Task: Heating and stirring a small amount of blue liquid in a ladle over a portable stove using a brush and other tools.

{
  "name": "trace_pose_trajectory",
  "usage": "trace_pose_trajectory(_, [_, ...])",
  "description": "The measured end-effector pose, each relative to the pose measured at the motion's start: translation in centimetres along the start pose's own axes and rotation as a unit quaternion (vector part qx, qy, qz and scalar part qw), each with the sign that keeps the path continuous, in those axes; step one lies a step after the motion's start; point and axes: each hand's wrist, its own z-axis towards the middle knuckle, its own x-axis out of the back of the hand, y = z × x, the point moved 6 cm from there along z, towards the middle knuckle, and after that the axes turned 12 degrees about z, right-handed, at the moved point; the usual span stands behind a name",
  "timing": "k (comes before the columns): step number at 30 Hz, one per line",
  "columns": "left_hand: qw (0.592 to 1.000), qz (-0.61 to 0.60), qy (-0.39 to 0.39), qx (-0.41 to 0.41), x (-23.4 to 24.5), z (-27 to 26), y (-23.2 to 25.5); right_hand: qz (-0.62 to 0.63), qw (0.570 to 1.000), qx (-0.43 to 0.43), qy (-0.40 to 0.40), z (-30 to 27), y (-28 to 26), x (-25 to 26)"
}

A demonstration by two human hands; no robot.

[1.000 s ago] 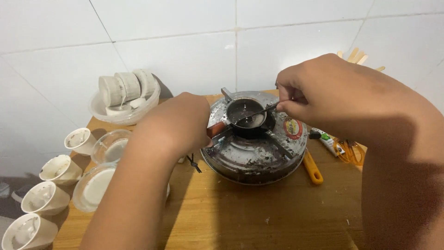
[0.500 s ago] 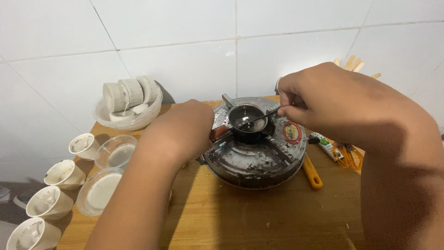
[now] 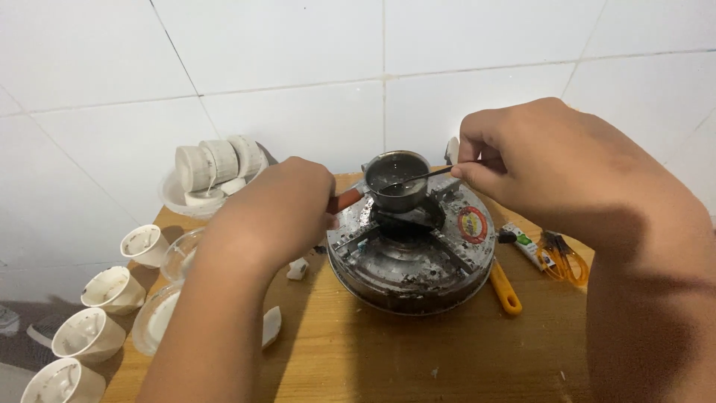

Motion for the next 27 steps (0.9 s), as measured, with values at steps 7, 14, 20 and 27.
trace_pose_trajectory(7, [0.999,-0.005,-0.002,0.035,-0.2,-0.1,-1.8,-0.004,1.0,0.004,0.0,0.7,-0.9,-0.8])
trace_pose_trajectory(14, [0.995,0.045,-0.011,0.083,0.1,-0.7,-3.5,0.024,0.996,0.029,-0.079,0.3,-2.5,-1.9])
trace_pose_trajectory(20, [0.989,-0.015,-0.017,0.144,-0.8,-0.3,-6.5,0.042,0.997,-0.018,-0.058,-0.9,-1.0,0.2])
trace_pose_trajectory(27, [0.972,-0.032,-0.06,0.223,-2.2,0.7,-8.3,-0.013,0.991,-0.112,-0.075,-1.2,3.4,0.2])
